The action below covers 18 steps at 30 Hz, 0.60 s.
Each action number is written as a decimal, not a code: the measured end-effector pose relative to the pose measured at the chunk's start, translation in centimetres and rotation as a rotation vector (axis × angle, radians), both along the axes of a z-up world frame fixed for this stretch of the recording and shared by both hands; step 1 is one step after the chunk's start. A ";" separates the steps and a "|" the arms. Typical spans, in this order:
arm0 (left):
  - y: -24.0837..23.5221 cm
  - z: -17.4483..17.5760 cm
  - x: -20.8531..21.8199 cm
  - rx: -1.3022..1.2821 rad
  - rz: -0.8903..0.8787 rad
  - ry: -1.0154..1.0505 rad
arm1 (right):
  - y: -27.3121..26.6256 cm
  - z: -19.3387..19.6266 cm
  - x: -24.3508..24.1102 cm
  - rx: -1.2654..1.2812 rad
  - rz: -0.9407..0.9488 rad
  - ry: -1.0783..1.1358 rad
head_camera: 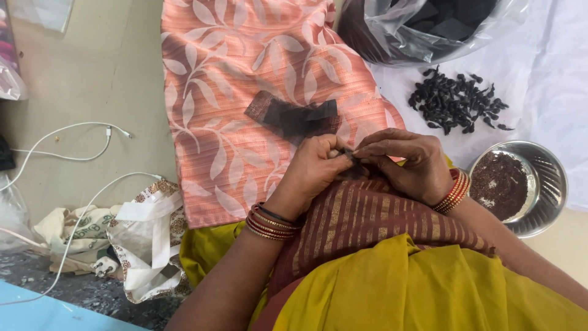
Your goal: The person sits on the floor and wraps small dark material pieces inside squares of black netting, twisting the net to form bud shapes. They take net squares from a stack, add filling from a pile of dark pieces, and place finished buds on a white sheet with a growing pile of completed buds.
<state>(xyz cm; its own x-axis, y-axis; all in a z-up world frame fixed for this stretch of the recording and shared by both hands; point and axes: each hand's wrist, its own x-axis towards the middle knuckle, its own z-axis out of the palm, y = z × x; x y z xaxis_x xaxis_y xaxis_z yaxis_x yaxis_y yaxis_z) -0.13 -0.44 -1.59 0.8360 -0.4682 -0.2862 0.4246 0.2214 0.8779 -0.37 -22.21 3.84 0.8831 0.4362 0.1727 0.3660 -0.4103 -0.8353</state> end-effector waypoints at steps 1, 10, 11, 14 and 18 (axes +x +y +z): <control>0.1 -0.4 0.0 0.001 0.002 0.001 | -0.1 0.1 0.1 0.001 0.002 0.001; 0.3 1.1 0.6 -0.105 0.110 0.291 | 0.3 0.9 0.7 -0.110 0.087 0.008; 0.3 1.2 0.7 -0.097 0.126 0.280 | 0.4 1.0 0.8 -0.101 0.103 -0.013; 0.4 1.3 0.6 -0.111 0.146 0.252 | 0.7 0.6 1.0 -0.102 0.107 -0.061; 0.1 1.2 0.6 -0.143 0.140 0.260 | 0.8 -0.2 0.9 -0.102 0.045 -0.104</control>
<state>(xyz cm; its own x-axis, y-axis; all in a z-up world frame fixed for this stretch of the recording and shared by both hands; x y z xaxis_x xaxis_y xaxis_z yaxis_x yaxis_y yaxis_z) 0.51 -0.30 -0.39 0.8025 -0.4047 -0.4384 0.5873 0.4064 0.6999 0.58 -21.41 3.66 0.8418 0.4950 0.2150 0.4683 -0.4719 -0.7470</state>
